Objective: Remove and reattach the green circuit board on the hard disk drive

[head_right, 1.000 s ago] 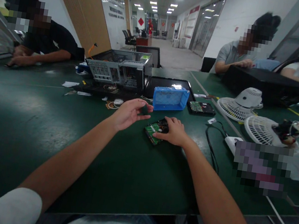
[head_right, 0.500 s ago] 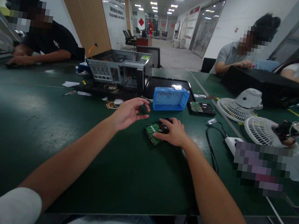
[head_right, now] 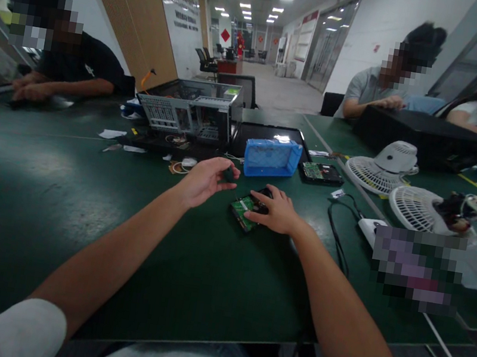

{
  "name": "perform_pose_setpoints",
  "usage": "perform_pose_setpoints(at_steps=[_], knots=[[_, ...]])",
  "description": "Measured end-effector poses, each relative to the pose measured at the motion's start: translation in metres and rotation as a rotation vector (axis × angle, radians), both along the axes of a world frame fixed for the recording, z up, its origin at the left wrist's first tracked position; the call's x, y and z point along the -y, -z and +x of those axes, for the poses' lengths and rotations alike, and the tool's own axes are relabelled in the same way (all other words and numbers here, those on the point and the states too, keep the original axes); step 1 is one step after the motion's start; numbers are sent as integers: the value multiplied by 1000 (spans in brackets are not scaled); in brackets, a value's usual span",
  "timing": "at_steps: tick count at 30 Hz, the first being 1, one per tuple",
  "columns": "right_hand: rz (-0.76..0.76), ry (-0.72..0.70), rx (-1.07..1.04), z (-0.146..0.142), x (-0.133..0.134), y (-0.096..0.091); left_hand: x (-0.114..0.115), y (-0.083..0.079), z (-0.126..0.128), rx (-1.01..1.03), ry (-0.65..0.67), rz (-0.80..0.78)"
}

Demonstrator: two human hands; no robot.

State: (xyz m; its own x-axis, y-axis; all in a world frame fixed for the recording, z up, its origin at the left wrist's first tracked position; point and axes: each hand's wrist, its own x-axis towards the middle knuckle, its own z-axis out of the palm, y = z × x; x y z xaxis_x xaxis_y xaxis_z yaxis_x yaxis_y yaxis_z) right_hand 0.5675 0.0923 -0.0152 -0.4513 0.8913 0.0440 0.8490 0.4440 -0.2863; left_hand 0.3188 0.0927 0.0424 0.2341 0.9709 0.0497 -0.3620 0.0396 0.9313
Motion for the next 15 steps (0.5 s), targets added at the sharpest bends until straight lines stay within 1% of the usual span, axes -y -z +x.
perform_pose_setpoints(at_steps=[6, 12, 15], knots=[[-20, -6, -6, 0, 0, 0, 1, 0, 0, 15, 52, 9], [-26, -8, -2, 0, -2, 1, 0, 2, 0, -2, 87, 51], [-31, -11, 0, 1, -3, 1, 0, 2, -1, -9, 85, 59]])
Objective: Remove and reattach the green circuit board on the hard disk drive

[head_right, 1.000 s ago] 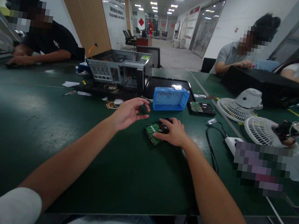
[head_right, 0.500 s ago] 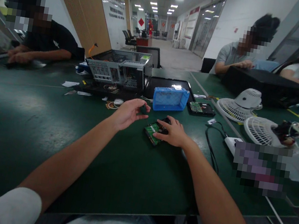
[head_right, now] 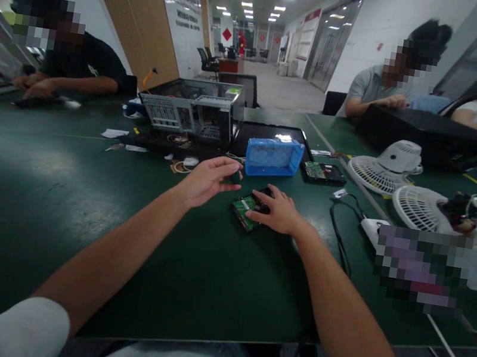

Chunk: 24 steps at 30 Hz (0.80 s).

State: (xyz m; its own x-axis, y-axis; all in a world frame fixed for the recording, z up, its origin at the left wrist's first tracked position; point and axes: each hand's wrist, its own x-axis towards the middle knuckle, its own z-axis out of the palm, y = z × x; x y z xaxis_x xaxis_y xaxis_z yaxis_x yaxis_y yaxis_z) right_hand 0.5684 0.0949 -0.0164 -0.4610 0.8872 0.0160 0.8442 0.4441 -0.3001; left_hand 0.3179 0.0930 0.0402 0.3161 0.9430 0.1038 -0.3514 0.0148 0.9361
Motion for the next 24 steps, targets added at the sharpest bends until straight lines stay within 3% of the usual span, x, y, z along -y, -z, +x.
perform_pose_setpoints(at_steps=[12, 24], knots=[[18, -10, -1, 1, 0, 3, -6, 0, -8, -5, -57, -62], [16, -11, -3, 1, 0, 2, -6, 2, -7, -68, -63, 14]])
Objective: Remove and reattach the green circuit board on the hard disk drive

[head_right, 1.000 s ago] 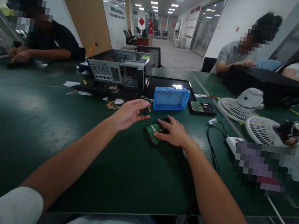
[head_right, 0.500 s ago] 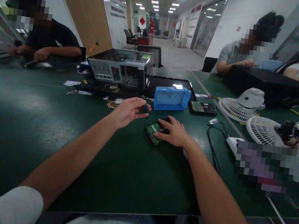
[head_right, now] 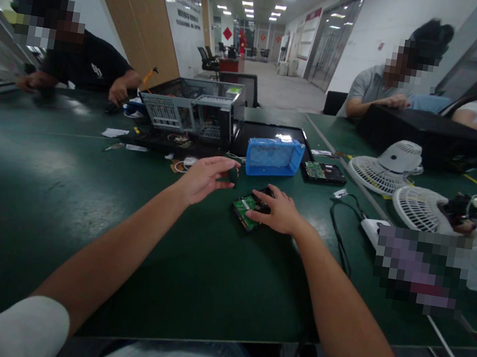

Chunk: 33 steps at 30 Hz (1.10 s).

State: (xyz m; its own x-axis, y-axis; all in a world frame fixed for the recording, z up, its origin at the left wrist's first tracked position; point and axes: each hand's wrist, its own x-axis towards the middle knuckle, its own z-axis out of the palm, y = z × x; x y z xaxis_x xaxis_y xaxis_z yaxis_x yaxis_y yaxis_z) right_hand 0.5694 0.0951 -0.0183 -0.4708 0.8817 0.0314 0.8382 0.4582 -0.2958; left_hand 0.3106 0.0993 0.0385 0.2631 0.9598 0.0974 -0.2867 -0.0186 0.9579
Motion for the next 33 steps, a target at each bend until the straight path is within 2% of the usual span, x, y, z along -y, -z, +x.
perform_pose_setpoints(at_steps=[6, 20, 28, 33], knots=[[11, 0, -3, 0, -1, 1, 3, -1, 2, -74, 27, 70], [4, 7, 3, -1, 1, -1, 8, -4, 5, 18, 53, 8], [-12, 4, -2, -2, 1, -3, 7, -4, 3, -15, 92, 28], [-6, 5, 5, -1, 1, -2, 8, -4, 2, 64, 109, -7]])
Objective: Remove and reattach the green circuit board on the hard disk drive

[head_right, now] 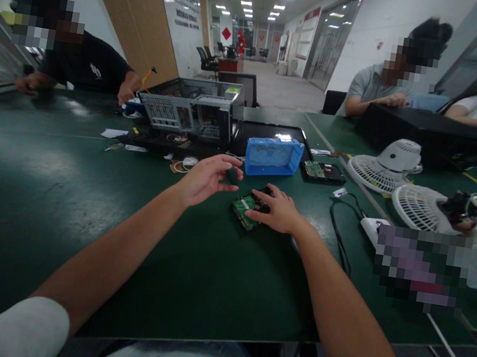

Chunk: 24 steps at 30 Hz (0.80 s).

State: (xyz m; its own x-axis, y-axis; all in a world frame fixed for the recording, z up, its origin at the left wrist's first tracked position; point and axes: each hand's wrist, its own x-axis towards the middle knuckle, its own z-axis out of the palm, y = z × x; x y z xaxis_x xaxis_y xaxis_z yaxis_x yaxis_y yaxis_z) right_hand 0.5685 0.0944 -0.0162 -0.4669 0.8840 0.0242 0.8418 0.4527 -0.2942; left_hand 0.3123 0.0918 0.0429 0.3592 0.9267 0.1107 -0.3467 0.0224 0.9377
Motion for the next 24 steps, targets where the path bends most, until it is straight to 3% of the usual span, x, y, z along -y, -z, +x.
perform_pose_setpoints(at_steps=[8, 16, 24], knots=[[9, -4, 2, 1, -1, 3, 0, 0, 3, 73, 24, -31], [18, 4, -5, -1, 0, 1, -4, 10, 8, 77, -47, 38], [15, 4, -2, 0, 0, 3, -1, 5, 5, 21, -22, 5]])
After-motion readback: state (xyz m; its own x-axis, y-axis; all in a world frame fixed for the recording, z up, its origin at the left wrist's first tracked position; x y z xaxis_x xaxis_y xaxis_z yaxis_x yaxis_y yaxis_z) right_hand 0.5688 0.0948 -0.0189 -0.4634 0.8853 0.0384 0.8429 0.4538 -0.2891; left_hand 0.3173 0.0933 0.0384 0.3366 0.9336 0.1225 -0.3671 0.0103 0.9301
